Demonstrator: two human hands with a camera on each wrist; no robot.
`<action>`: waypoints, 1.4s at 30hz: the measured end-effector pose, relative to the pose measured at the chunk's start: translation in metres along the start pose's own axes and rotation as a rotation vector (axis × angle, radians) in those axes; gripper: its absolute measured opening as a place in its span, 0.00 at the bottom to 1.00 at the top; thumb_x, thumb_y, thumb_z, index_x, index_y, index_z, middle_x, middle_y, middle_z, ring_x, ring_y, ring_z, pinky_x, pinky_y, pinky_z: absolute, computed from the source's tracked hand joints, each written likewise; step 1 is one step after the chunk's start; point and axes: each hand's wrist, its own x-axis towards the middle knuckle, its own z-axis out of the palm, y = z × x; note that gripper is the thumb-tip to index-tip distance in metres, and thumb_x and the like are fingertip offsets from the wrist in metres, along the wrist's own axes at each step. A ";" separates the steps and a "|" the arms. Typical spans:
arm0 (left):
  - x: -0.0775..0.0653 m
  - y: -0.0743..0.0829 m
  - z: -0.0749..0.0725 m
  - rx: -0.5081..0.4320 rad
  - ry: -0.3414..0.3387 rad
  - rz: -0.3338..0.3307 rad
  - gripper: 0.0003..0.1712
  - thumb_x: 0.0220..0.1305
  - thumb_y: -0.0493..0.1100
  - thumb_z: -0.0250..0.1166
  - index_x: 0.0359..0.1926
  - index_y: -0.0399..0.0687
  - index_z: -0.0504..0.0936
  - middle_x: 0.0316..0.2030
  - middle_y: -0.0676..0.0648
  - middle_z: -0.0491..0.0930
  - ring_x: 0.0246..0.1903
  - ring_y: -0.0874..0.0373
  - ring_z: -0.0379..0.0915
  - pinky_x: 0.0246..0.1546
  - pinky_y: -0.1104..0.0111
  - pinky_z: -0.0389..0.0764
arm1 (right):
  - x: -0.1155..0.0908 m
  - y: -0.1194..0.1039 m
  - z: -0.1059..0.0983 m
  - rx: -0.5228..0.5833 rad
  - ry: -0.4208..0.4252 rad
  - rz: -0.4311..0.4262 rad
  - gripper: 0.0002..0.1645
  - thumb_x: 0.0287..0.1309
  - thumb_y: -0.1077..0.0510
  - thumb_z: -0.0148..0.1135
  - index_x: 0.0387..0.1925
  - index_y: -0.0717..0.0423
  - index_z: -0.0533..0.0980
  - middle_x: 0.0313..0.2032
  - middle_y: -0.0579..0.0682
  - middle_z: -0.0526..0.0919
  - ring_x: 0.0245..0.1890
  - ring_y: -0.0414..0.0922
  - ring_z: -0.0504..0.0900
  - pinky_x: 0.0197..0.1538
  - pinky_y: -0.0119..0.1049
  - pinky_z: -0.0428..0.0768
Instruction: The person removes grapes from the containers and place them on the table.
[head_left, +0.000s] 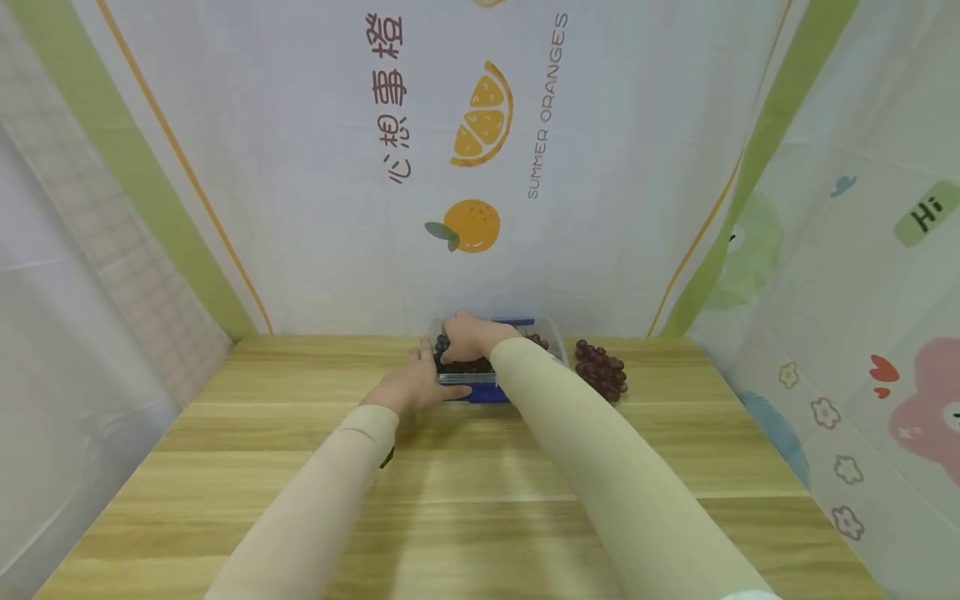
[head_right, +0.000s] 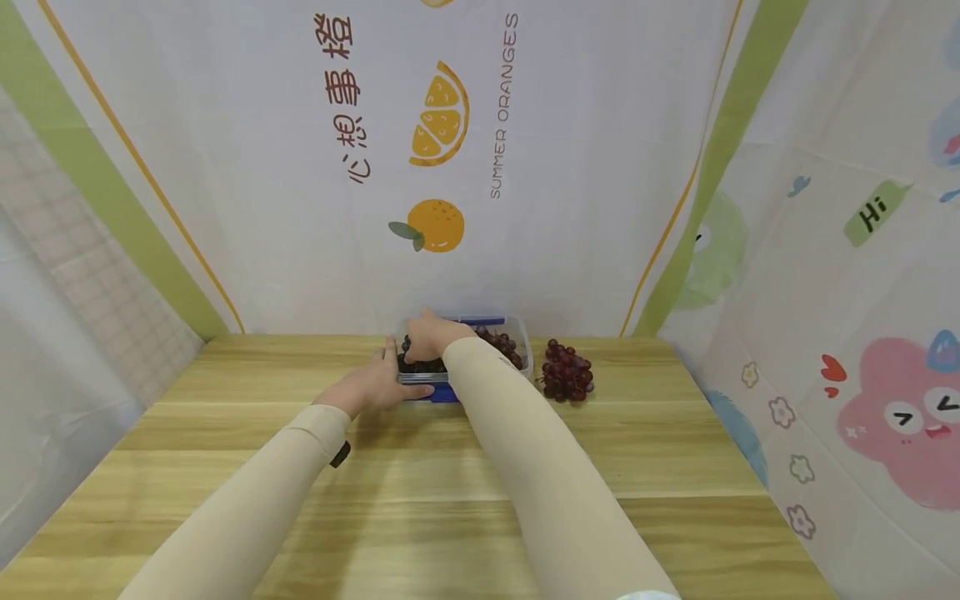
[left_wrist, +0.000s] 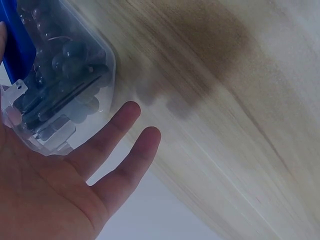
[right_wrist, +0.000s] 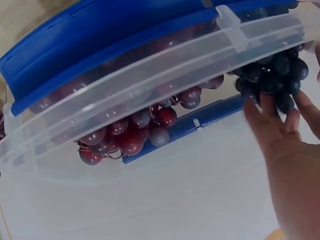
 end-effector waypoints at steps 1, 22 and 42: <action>0.000 0.000 0.000 -0.003 0.003 0.004 0.78 0.65 0.81 0.61 0.84 0.38 0.23 0.85 0.29 0.38 0.80 0.30 0.57 0.74 0.39 0.70 | 0.001 0.000 0.000 0.010 0.011 -0.011 0.39 0.77 0.44 0.62 0.79 0.58 0.66 0.81 0.63 0.58 0.81 0.57 0.62 0.76 0.56 0.74; 0.006 -0.001 -0.001 -0.009 -0.024 -0.007 0.78 0.65 0.80 0.62 0.84 0.39 0.21 0.85 0.29 0.36 0.81 0.30 0.53 0.76 0.38 0.67 | 0.004 0.007 0.009 0.054 0.007 -0.015 0.50 0.71 0.49 0.69 0.85 0.43 0.53 0.82 0.60 0.58 0.82 0.58 0.62 0.74 0.62 0.74; 0.006 0.000 0.000 0.027 -0.007 -0.007 0.80 0.62 0.84 0.60 0.84 0.39 0.23 0.85 0.29 0.38 0.81 0.31 0.53 0.76 0.39 0.68 | 0.010 0.016 0.019 0.081 0.001 -0.032 0.45 0.72 0.49 0.68 0.81 0.55 0.60 0.79 0.59 0.65 0.80 0.56 0.66 0.76 0.55 0.74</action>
